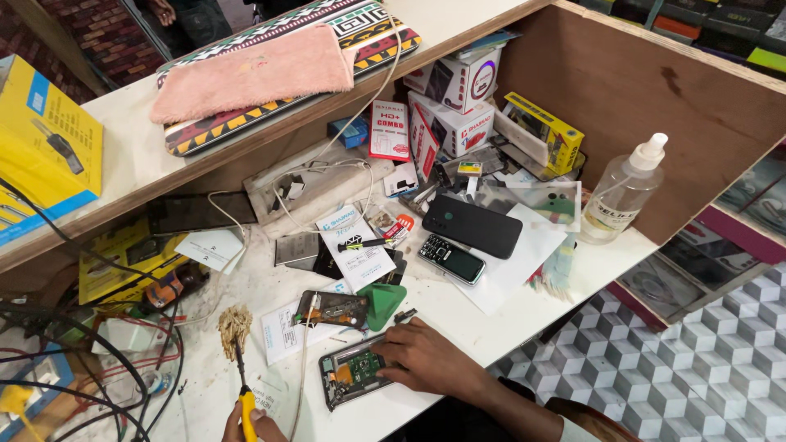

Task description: The person uses a yellow soldering iron to work on a small green circuit board inside a disassembled mobile phone. They repeatedly apply the soldering iron to different points on the board while holding the phone steady with their other hand. The person briefly lifts the circuit board to inspect it before continuing to solder.

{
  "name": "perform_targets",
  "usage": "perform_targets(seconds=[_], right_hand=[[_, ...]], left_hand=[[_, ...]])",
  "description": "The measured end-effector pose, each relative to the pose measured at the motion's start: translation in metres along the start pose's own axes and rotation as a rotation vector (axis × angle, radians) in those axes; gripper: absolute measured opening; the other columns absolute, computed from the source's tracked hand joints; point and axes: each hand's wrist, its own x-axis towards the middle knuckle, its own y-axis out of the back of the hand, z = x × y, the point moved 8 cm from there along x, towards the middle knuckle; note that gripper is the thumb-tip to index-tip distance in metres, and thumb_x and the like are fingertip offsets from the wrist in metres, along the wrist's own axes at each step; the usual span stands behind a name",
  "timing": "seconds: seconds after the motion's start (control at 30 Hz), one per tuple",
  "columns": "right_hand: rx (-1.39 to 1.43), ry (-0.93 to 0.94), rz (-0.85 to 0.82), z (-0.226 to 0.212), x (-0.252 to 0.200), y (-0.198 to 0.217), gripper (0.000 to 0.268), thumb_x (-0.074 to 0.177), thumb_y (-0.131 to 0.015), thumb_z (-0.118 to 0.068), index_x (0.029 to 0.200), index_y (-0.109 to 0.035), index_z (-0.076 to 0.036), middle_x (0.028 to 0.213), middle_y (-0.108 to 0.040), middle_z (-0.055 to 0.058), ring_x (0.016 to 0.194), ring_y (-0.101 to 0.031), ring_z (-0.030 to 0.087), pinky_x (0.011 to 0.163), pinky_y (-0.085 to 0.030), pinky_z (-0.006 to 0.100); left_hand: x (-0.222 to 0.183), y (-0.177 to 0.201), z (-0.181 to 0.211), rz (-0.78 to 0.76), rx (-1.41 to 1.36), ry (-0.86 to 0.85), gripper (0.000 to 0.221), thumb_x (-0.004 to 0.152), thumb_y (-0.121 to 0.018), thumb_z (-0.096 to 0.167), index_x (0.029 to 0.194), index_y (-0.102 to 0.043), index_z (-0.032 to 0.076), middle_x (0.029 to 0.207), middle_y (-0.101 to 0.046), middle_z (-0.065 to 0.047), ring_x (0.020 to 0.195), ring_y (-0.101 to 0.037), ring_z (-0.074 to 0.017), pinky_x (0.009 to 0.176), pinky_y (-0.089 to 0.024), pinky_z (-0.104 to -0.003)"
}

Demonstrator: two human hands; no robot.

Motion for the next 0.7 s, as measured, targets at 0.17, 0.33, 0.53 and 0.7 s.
perform_targets(seconds=[0.17, 0.33, 0.53, 0.7], right_hand=[[-0.006, 0.009, 0.009, -0.002, 0.000, 0.000, 0.039, 0.094, -0.074, -0.033, 0.119, -0.072, -0.003, 0.103, -0.070, 0.010, 0.102, -0.065, 0.025, 0.092, -0.046, 0.039], [0.022, -0.013, -0.005, 0.001, -0.001, -0.001, 0.038, 0.093, -0.075, -0.031, 0.120, -0.072, -0.003, 0.103, -0.069, 0.010, 0.100, -0.065, 0.027, 0.092, -0.046, 0.040], [-0.170, 0.172, 0.174, -0.003, 0.003, 0.007, 0.027, 0.086, -0.075, -0.027, 0.102, -0.071, -0.006, 0.108, -0.071, 0.009, 0.103, -0.066, 0.029, 0.091, -0.047, 0.042], [-0.156, 0.219, 0.193, -0.006, 0.002, 0.001, 0.016, 0.080, -0.074, -0.020, 0.091, -0.070, -0.008, 0.108, -0.073, 0.007, 0.098, -0.065, 0.029, 0.085, -0.048, 0.043]], left_hand=[[-0.011, 0.008, -0.006, 0.016, 0.055, -0.021, 0.032, 0.106, -0.056, 0.001, 0.135, -0.058, -0.010, 0.098, -0.068, -0.026, 0.087, -0.069, -0.0279, 0.085, -0.056, -0.036], [-0.030, 0.014, 0.027, 0.044, 0.059, -0.096, 0.031, 0.106, -0.056, 0.004, 0.135, -0.058, -0.009, 0.101, -0.068, -0.026, 0.092, -0.069, -0.0278, 0.090, -0.056, -0.037], [-0.037, 0.026, 0.175, 0.030, -0.002, -0.191, 0.029, 0.108, -0.055, 0.003, 0.134, -0.062, -0.007, 0.107, -0.070, -0.023, 0.094, -0.069, -0.0284, 0.089, -0.056, -0.036], [-0.041, 0.046, 0.270, 0.076, 0.206, -0.155, 0.023, 0.100, -0.063, 0.004, 0.122, -0.068, -0.003, 0.095, -0.078, -0.017, 0.084, -0.076, -0.0259, 0.076, -0.059, -0.035]])
